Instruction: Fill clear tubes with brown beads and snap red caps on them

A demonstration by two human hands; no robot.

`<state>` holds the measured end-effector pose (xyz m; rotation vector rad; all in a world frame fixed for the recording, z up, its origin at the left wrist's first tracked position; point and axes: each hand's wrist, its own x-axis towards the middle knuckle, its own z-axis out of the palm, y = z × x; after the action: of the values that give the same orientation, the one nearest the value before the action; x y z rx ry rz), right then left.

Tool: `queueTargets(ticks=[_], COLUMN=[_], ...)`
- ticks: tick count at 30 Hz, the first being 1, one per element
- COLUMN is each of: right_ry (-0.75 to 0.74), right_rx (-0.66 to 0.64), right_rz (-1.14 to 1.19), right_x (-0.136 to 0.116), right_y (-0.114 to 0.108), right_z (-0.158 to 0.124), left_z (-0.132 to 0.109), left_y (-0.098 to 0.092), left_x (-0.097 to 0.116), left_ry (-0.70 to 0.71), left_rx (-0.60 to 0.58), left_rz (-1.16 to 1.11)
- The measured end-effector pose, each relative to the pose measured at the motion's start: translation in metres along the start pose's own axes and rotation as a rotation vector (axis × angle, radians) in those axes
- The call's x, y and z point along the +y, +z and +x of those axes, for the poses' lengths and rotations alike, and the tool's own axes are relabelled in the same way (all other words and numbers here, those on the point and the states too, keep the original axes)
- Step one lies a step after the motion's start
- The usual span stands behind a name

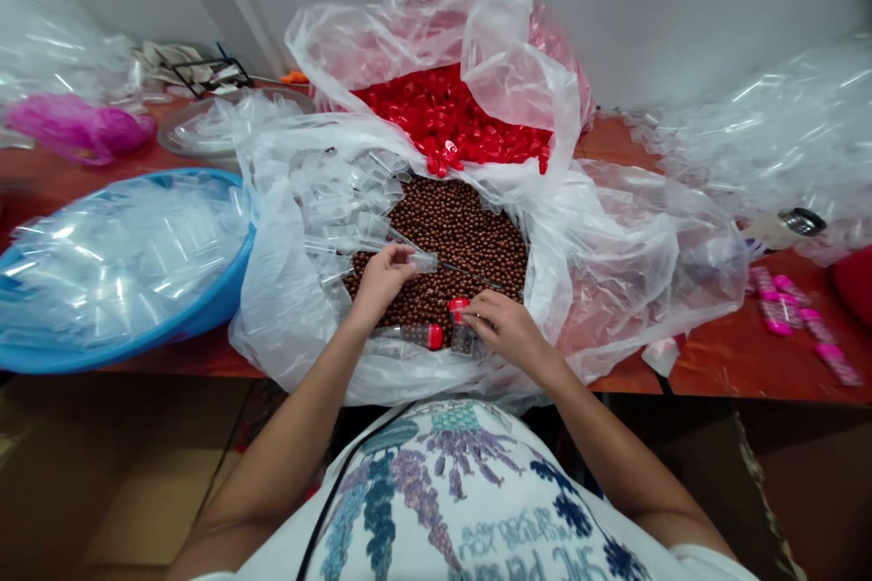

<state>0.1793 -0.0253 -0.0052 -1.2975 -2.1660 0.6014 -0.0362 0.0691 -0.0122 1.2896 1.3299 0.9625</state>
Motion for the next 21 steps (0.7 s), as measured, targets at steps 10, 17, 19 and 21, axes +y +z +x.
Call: queueTargets(ticks=[10, 17, 19, 21], right_ry=[0.009, 0.047, 0.07, 0.084], right_rx=[-0.018, 0.096, 0.157, 0.223], right_rz=[0.035, 0.088, 0.109, 0.132], right_x=[0.007, 0.024, 0.03, 0.038], right_y=[0.009, -0.005, -0.015, -0.026], right_z=[-0.006, -0.008, -0.003, 0.006], left_z=[0.065, 0.08, 0.078, 0.076], left_y=[0.021, 0.059, 0.063, 0.063], left_x=[-0.006, -0.012, -0.013, -0.014], left_ry=[-0.042, -0.226, -0.242, -0.253], left_rx=[0.038, -0.131, -0.166, -0.193], left_rz=[0.213, -0.105, -0.178, -0.244])
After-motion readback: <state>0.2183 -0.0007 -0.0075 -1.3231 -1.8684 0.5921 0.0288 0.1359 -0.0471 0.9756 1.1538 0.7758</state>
